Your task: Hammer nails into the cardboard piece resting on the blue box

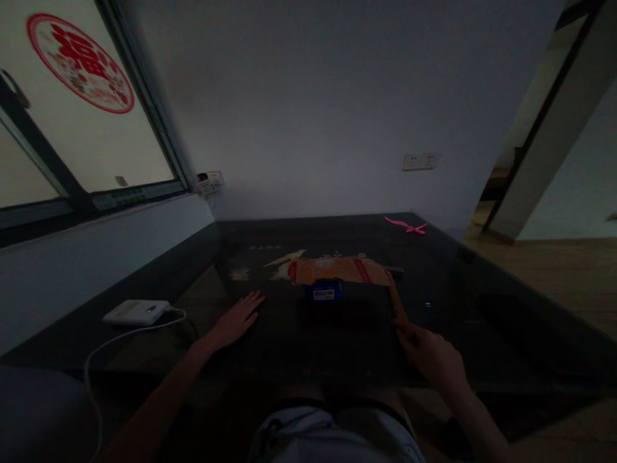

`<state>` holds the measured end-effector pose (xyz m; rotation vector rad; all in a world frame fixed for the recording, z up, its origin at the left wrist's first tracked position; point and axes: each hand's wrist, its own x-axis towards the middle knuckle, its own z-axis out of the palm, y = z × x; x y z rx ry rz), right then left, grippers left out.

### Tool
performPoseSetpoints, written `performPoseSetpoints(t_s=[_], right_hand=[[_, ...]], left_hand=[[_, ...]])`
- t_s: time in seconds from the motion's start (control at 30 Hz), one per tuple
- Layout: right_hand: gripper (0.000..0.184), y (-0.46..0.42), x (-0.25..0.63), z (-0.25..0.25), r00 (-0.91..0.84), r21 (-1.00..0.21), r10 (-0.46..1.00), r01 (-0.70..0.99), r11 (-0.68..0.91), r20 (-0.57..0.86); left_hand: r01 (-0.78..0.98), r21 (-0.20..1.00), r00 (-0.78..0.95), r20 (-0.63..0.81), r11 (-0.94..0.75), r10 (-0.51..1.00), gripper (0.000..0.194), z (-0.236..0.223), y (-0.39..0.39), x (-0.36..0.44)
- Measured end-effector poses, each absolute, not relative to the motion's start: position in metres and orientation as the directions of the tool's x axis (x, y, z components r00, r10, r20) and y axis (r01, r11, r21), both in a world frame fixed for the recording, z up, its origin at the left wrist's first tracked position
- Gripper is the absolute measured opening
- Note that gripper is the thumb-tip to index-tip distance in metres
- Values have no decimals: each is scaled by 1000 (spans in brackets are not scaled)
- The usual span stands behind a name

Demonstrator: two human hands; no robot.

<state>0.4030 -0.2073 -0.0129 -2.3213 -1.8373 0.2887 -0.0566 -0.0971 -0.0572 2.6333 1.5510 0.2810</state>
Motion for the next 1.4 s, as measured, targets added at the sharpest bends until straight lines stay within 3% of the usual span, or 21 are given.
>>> performPoseSetpoints(t_s=[0.37, 0.63, 1.23, 1.4], right_hand=[[40, -208, 402, -13, 231, -248, 973, 941, -230, -26], [40, -208, 400, -11, 236, -249, 970, 938, -242, -55], [42, -210, 397, -11, 258, -237, 965, 936, -261, -46], [43, -212, 392, -9, 269, -226, 962, 935, -274, -56]], left_hand=[[611, 245, 769, 41, -753, 638, 47, -24, -136, 33], [482, 268, 855, 63, -834, 515, 46, -19, -134, 95], [437, 379, 808, 233, -816, 541, 37, -20, -130, 123], [495, 410, 706, 325, -766, 630, 30, -17, -128, 115]])
